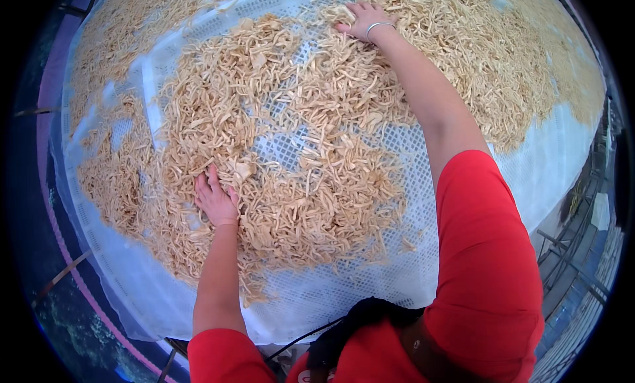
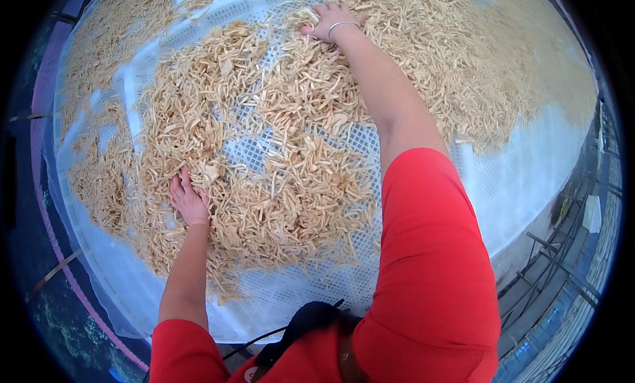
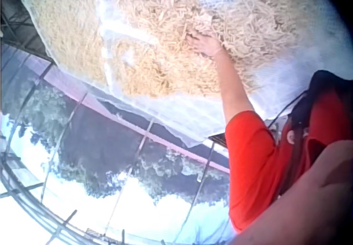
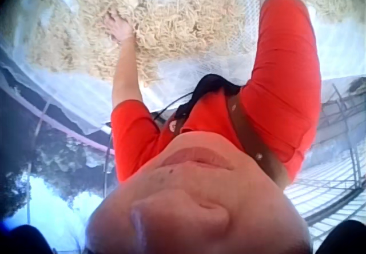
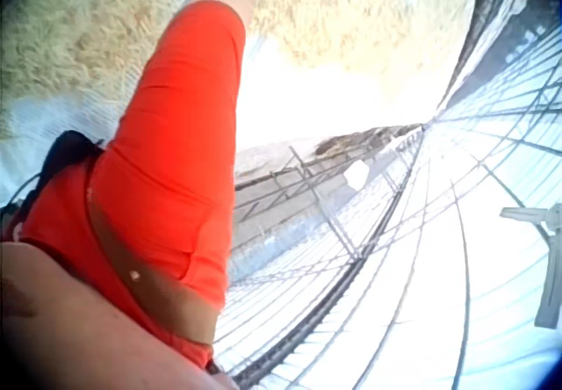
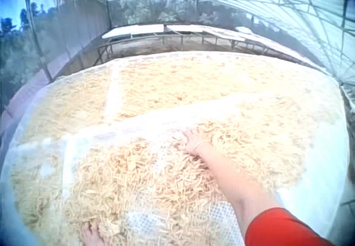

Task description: The person spreads light-colored noodles by hand across white mesh trays arranged on a multi-tiered rack. They repeatedly lift, toss, and redistribute the noodles to ensure even coverage on the drying surfaces.

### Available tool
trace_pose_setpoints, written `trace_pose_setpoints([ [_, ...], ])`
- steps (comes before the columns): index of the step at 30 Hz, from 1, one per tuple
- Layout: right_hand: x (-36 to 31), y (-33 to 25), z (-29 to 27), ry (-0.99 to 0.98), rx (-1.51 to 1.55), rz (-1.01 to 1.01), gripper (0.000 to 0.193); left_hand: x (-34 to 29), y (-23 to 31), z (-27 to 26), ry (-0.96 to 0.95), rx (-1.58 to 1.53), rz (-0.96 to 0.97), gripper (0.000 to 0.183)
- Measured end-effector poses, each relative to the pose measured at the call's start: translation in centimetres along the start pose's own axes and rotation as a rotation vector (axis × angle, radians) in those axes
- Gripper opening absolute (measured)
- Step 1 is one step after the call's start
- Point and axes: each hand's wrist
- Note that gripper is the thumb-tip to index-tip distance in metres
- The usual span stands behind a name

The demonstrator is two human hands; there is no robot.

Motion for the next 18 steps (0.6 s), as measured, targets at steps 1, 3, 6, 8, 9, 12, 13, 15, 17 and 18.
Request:
trace_pose_setpoints([
  [1,0.2,3.9,1.4,0.075,0.031,0.092,0.081,0.3,0.2,0.0,0.008,0.006,0.004,0.075],
  [3,-1.4,5.6,-0.4,-0.281,0.171,0.035,0.081,-0.2,-0.4,0.2,0.008,0.045,-0.018,0.075],
  [6,-9.1,5.0,-4.0,-0.549,0.291,-0.051,0.08,-0.2,-0.7,0.3,0.041,0.073,-0.011,0.073],
  [8,-16.9,5.3,-6.4,-0.845,0.335,-0.008,0.094,-0.1,-0.5,0.6,0.073,0.058,0.017,0.071],
  [9,-20.0,5.3,-7.7,-1.002,0.277,-0.136,0.096,0.0,-0.5,0.5,0.08,0.06,0.013,0.07],
  [12,-25.4,8.5,-6.1,-1.139,0.318,-0.238,0.08,-0.2,-0.6,0.5,0.091,0.072,0.018,0.068],
  [13,-24.9,9.3,-5.7,-1.035,0.445,-0.252,0.076,-0.3,-0.7,0.7,0.101,0.073,0.016,0.068],
  [15,-22.2,9.5,-3.7,-0.74,0.643,-0.13,0.07,-0.6,-1.0,0.9,0.11,0.09,0.024,0.068],
  [17,-18.7,7.9,-0.6,-0.078,0.371,-0.144,0.071,-0.1,-0.6,1.3,0.117,0.093,0.052,0.067],
  [18,-17.5,6.4,1.1,0.109,0.264,-0.225,0.07,0.4,-0.2,1.4,0.134,0.089,0.068,0.067],
])
Point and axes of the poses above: each hand's wrist, its own x-axis towards the middle knuckle, its own z-axis out of the palm, y = z × x
